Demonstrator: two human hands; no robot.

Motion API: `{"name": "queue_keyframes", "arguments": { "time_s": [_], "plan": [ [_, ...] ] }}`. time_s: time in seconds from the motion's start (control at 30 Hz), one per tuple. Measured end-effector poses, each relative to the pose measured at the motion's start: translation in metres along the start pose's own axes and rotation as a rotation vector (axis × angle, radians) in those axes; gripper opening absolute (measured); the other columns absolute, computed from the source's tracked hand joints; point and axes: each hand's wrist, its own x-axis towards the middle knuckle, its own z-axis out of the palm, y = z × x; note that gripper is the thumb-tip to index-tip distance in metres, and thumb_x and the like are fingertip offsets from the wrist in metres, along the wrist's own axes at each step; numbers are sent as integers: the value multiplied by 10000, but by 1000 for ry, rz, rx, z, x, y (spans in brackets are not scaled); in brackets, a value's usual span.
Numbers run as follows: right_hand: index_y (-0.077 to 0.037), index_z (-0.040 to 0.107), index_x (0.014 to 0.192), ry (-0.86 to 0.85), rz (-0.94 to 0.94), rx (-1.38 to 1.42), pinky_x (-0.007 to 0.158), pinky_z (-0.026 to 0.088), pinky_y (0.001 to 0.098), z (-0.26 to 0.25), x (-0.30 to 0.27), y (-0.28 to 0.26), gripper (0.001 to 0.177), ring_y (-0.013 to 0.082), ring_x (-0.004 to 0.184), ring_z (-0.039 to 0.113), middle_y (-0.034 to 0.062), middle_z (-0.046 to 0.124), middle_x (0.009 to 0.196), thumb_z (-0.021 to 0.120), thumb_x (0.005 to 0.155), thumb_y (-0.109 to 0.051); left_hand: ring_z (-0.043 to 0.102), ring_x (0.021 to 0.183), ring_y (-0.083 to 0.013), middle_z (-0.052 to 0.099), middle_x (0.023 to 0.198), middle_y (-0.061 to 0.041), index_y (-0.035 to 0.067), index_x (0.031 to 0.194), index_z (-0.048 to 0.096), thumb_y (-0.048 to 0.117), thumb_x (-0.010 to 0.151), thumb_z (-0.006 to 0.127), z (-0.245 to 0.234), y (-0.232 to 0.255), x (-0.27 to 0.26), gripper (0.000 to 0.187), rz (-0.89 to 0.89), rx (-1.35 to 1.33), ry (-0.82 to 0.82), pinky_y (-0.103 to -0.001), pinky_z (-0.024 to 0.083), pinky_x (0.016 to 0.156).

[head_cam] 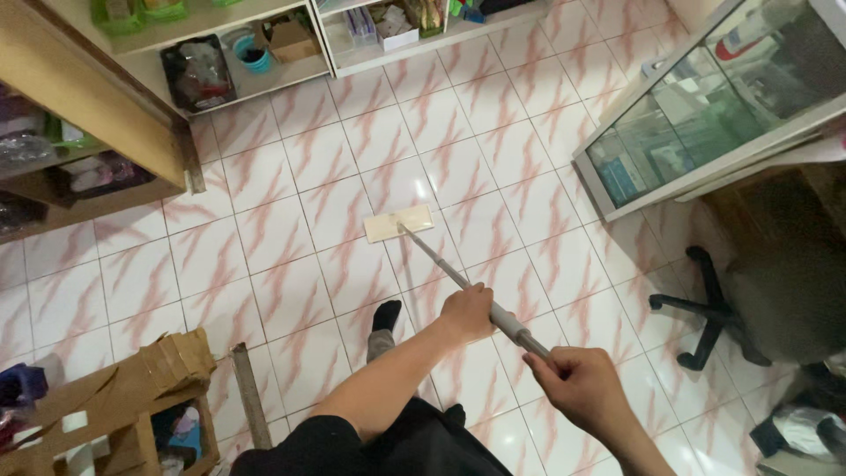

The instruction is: The person mops the tiled floor of a room by hand, moving the mop back and forth across different sections of the tiles and progressing through a doorway into another area.

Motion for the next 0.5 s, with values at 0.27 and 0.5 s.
{"name": "queue_keyframes", "arguments": {
  "time_s": [0.27, 0.5],
  "plan": [
    [-26, 595, 499, -42, -118, -189, 428, 380, 422, 113, 164, -85, 482, 298, 387, 483, 142, 541, 440, 777, 805, -351, 532, 1293, -425, 440, 1512, -239, 27, 1301, 569, 579, 884, 690, -62, -189, 98, 702, -95, -102, 170, -497, 478, 1017],
    [-31, 583, 540, -36, -171, -117, 457, 409, 421, 211, 320, -139, 469, 291, 421, 505, 129, 556, 481, 759, 840, -346, 488, 1364, -350, 365, 1587, -142, 95, 1416, 494, 476, 841, 762, -125, -354, 205, 740, -173, -111, 170, -460, 472, 1065]
  ]
}}
